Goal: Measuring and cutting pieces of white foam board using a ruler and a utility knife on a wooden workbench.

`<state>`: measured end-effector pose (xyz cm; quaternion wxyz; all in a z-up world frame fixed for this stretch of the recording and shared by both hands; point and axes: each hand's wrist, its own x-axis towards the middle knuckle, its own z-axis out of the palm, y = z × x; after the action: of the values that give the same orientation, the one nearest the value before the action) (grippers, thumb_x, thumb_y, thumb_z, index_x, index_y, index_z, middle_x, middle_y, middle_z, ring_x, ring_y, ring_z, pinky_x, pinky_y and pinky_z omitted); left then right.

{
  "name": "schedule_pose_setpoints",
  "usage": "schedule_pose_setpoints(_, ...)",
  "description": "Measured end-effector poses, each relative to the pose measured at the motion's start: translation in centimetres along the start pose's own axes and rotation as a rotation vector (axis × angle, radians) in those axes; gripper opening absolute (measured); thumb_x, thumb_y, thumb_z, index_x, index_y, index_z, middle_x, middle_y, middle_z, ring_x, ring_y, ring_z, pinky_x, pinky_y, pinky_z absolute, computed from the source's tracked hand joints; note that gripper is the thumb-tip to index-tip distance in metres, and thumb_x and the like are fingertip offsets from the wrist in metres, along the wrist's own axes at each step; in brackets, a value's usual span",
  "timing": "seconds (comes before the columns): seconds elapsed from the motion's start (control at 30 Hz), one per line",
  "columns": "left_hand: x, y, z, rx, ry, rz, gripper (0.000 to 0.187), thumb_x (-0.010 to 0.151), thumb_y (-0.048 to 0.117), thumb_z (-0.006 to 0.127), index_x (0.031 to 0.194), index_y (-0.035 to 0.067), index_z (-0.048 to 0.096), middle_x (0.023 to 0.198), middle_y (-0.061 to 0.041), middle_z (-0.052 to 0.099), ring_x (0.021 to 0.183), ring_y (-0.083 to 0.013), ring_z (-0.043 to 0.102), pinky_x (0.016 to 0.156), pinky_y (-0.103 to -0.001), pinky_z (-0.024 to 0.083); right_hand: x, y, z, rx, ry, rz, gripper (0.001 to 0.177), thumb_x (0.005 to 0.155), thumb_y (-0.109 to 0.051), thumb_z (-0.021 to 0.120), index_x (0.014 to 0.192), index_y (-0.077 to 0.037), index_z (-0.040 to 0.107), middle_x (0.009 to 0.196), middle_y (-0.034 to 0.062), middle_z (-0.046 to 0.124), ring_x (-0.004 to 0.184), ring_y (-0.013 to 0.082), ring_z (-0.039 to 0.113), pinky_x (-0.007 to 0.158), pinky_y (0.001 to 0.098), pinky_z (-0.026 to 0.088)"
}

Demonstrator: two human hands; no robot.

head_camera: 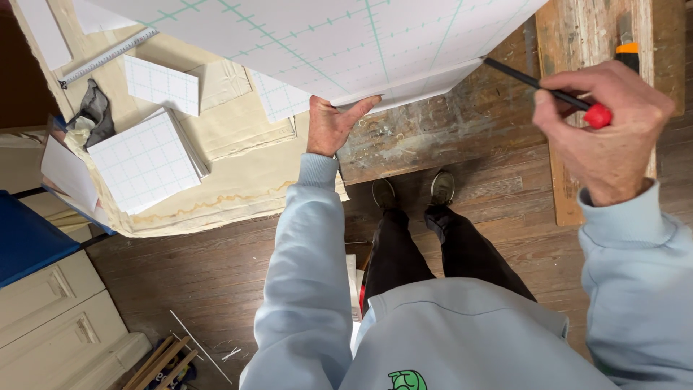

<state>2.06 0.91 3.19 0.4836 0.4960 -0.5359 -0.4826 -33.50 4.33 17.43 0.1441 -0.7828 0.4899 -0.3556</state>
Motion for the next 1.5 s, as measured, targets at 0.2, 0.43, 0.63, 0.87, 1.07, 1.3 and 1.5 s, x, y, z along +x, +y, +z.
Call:
schedule_pose_setpoints(0.2, 0.1, -0.1, 0.1, 0.007, 0.002, -0.002, 0.022, 0.085, 0.010, 0.089, 0.105, 0.006, 0.080, 0.102, -0.006, 0.081, 0.095, -0.0151, 0.076, 0.090, -0.032, 0.063, -2.9, 2.8, -1.9, -0.056, 0.063, 0.074, 0.006, 0.111, 0.007, 0.069, 0.114, 0.009, 0.065, 0.107, 0.0204, 0.069, 0.097, 0.0236, 0.073, 0.087, 0.0319, 0.063)
schedule_pose_setpoints(0.43, 0.4, -0.3, 0.0, 0.000, 0.012, -0.032, 0.022, 0.085, 0.010, 0.088, 0.105, 0.006, 0.080, 0.101, -0.007, 0.081, 0.093, -0.0147, 0.076, 0.086, -0.031, 0.063, -3.0, 4.1, 2.2, 0.498, 0.292, 0.580, 0.022, 0.110, -0.003, 0.062, 0.131, 0.001, 0.063, 0.111, 0.0055, 0.073, 0.095, 0.0133, 0.072, 0.087, 0.0276, 0.062)
schedule_pose_setpoints(0.63, 1.2, 0.2, -0.1, 0.013, -0.016, -0.037, 0.020, 0.086, 0.010, 0.088, 0.103, 0.004, 0.080, 0.101, -0.007, 0.081, 0.092, -0.0142, 0.077, 0.086, -0.031, 0.064, -0.3, 4.9, 10.1, 0.448, 0.084, 0.527, 0.031, 0.101, -0.014, 0.077, 0.129, -0.005, 0.069, 0.080, -0.0062, 0.048, 0.068, 0.0068, 0.045, 0.062, 0.0236, 0.042)
schedule_pose_setpoints(0.87, 2.0, 0.9, -0.8, -0.008, -0.029, -0.043, 0.017, 0.086, 0.011, 0.087, 0.102, 0.007, 0.081, 0.098, -0.007, 0.082, 0.087, -0.0166, 0.079, 0.082, -0.033, 0.065, 1.2, 7.3, 14.0, 0.525, 0.150, 0.409, 0.028, 0.101, -0.011, 0.087, 0.127, -0.006, 0.077, 0.078, -0.0026, 0.062, 0.064, 0.0061, 0.051, 0.056, 0.0231, 0.041)
schedule_pose_setpoints(1.07, 0.1, 5.4, -2.0, -0.070, -0.054, 0.077, 0.017, 0.089, 0.013, 0.086, 0.104, 0.009, 0.079, 0.102, -0.008, 0.081, 0.092, -0.0181, 0.081, 0.086, -0.036, 0.068, 3.1, 5.7, 9.9, 0.630, 0.124, 0.267, 0.018, 0.104, -0.005, 0.085, 0.119, -0.003, 0.077, 0.091, 0.0044, 0.073, 0.066, 0.0080, 0.061, 0.057, 0.0211, 0.049)
schedule_pose_setpoints(1.3, -2.8, 11.1, -1.7, -0.326, -0.010, 0.086, 0.026, 0.090, 0.006, 0.085, 0.115, 0.007, 0.075, 0.107, -0.010, 0.080, 0.100, -0.0187, 0.078, 0.091, -0.036, 0.066, 6.5, 0.4, 5.7, 0.709, 0.044, 0.267, 0.020, 0.096, 0.001, 0.083, 0.115, -0.001, 0.074, 0.091, 0.0062, 0.071, 0.071, 0.0080, 0.063, 0.063, 0.0204, 0.050)
schedule_pose_setpoints(1.5, -4.2, 13.0, -0.8, -0.405, 0.022, 0.058, 0.030, 0.093, 0.006, 0.083, 0.121, 0.005, 0.072, 0.110, -0.009, 0.078, 0.101, -0.0177, 0.076, 0.092, -0.036, 0.065, 8.5, -3.8, 2.7, 0.690, -0.012, 0.301, 0.031, 0.094, 0.000, 0.079, 0.124, 0.002, 0.071, 0.104, 0.0073, 0.072, 0.084, 0.0083, 0.064, 0.076, 0.0211, 0.053)
